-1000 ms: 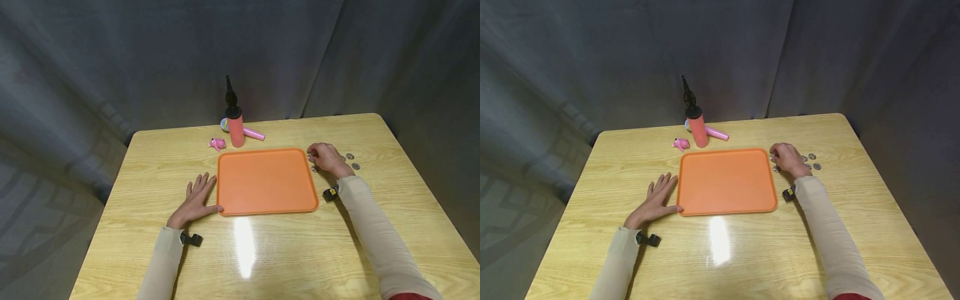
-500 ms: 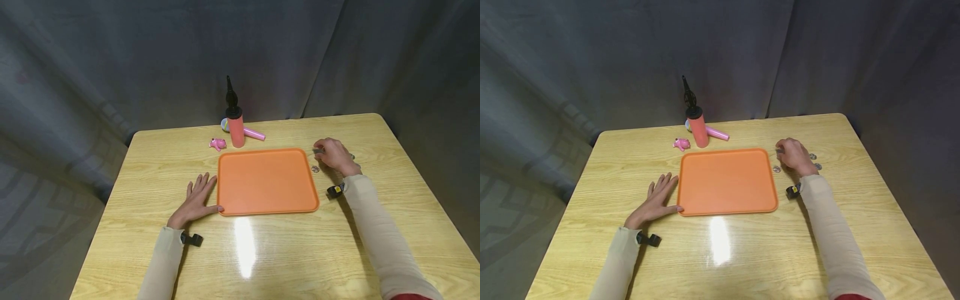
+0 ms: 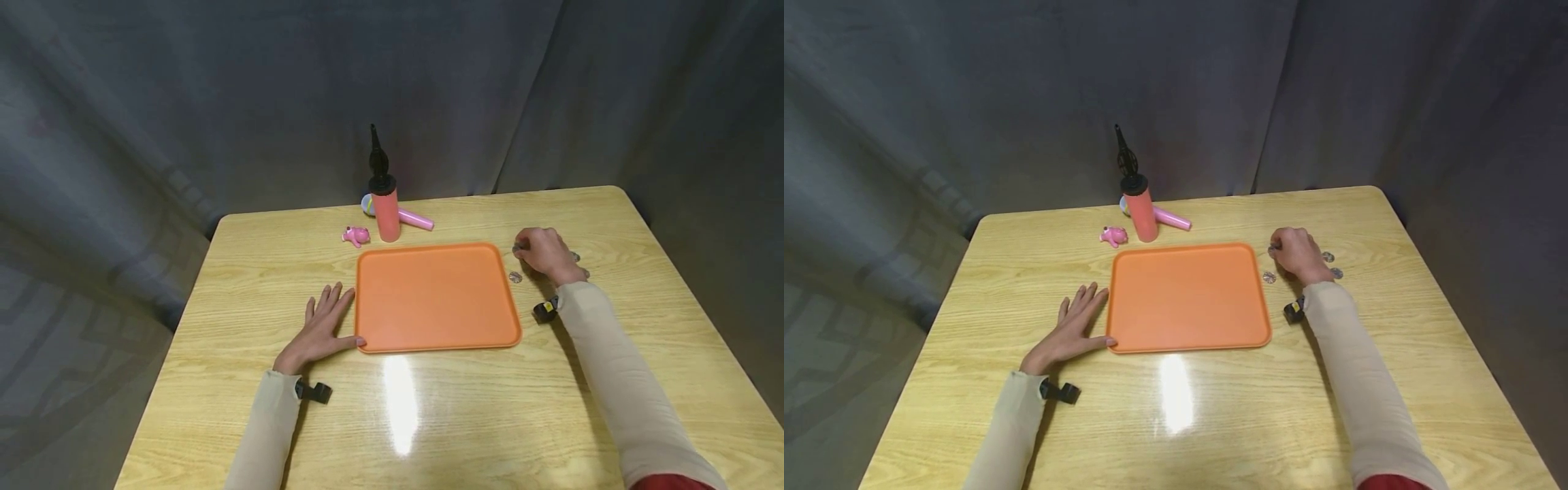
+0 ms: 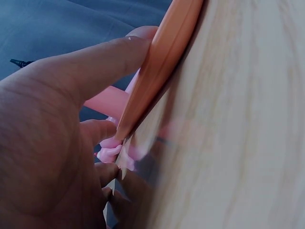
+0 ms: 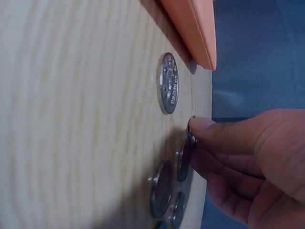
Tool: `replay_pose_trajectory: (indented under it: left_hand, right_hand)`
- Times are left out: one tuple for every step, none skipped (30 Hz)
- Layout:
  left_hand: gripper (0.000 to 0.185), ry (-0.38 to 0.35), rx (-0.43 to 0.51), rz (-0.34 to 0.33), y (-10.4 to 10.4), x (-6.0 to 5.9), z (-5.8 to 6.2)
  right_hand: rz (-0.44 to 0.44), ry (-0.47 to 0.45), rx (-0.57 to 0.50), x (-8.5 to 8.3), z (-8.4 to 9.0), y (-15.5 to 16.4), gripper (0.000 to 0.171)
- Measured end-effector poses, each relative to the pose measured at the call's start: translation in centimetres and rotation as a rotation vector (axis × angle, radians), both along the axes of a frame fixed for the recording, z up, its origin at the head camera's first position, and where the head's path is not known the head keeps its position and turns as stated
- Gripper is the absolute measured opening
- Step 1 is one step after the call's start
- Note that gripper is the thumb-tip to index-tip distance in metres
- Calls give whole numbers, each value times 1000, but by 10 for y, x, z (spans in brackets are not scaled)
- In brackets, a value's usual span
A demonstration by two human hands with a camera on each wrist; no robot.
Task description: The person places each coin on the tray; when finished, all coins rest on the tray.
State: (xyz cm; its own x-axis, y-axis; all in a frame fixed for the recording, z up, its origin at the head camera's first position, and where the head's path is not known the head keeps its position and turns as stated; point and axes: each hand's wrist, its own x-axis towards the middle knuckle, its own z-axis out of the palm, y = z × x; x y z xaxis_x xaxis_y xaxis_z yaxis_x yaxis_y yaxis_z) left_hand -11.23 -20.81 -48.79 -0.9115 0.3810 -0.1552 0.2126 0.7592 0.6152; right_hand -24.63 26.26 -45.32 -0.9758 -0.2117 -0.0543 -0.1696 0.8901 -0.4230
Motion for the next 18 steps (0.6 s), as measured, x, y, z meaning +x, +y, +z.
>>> replay_pose_trajectory:
  left_hand:
    - [104,2,0,-2,0,0,0]
    - [104,3,-4,-3,0,-1,0]
    - [104,8,-4,-6,0,-1,0]
    - [105,8,-6,-7,1,-1,0]
    - [105,9,-8,-8,1,-1,0]
    - [105,10,-10,-8,1,-1,0]
    - [105,11,-8,-9,1,-1,1]
    - [105,10,-9,-9,1,-1,1]
    - [105,11,-7,-8,0,-1,1]
    - [105,9,-9,-7,0,-2,1]
    - [105,13,-6,-8,0,-2,1]
    - [105,14,-8,-7,0,-2,1]
    - [105,14,-6,-7,0,-2,0]
    - [105,14,-9,-5,0,-2,0]
    - [105,14,-9,-4,0,-2,0]
    - [105,13,-11,-3,0,-1,-1]
    - [105,12,-10,-3,0,-1,-1]
    - [105,8,-12,-1,0,-1,-2]
  right_hand:
    - [6,6,6,-1,0,-1,23]
    - [15,11,15,-2,0,-1,22]
    - [28,16,27,-3,1,-2,21]
    - [36,18,38,-4,2,-3,20]
    - [42,20,50,-4,3,-5,20]
    - [48,21,61,-5,3,-5,20]
    - [52,18,68,-6,3,-7,20]
    - [53,16,73,-7,3,-7,20]
    - [51,14,75,-7,3,-8,20]
    - [45,10,72,-8,3,-9,20]
    - [41,5,68,-8,2,-9,20]
    - [38,-1,64,-9,2,-9,21]
    - [35,-9,57,-9,1,-9,21]
    - [32,-20,48,-9,0,-9,22]
    - [29,-33,41,-9,-1,-8,24]
    - [25,-49,31,-9,-1,-8,25]
    - [23,-64,23,-9,-2,-8,26]
    - [22,-81,15,-9,-2,-8,28]
